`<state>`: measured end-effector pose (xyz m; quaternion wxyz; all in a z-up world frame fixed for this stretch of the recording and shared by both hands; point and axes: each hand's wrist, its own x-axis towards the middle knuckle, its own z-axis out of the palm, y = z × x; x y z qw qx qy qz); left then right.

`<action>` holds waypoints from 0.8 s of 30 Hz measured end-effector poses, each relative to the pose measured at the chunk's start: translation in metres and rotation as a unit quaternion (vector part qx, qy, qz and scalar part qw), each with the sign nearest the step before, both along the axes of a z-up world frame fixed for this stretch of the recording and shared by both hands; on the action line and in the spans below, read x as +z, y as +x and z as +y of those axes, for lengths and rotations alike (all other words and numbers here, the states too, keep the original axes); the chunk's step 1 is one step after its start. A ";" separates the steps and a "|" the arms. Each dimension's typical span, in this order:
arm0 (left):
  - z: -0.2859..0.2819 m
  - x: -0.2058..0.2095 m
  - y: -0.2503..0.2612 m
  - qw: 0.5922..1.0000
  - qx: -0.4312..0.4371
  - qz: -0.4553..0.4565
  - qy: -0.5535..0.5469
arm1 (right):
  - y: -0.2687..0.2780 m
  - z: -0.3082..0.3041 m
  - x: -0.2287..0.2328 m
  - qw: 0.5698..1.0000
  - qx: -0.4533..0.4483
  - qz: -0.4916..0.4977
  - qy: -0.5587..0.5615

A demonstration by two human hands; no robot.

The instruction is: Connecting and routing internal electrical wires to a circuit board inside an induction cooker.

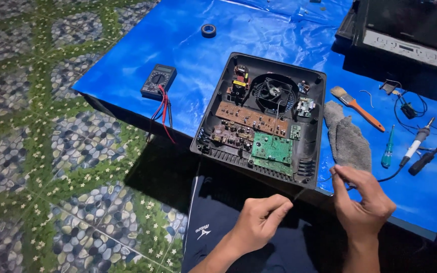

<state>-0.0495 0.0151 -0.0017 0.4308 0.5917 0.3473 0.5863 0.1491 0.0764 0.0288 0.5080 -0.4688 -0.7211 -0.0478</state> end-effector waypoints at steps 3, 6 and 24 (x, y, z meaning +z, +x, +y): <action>-0.001 0.004 -0.001 0.999 -0.004 0.026 0.020 | 0.004 0.004 0.002 1.000 0.011 0.000 -0.015; -0.002 0.004 -0.002 0.999 0.001 0.015 0.032 | 0.000 0.003 0.006 0.999 0.027 -0.010 -0.014; 0.005 0.015 -0.025 0.993 0.110 -0.027 -0.010 | 0.005 0.019 0.013 0.996 0.034 -0.081 0.002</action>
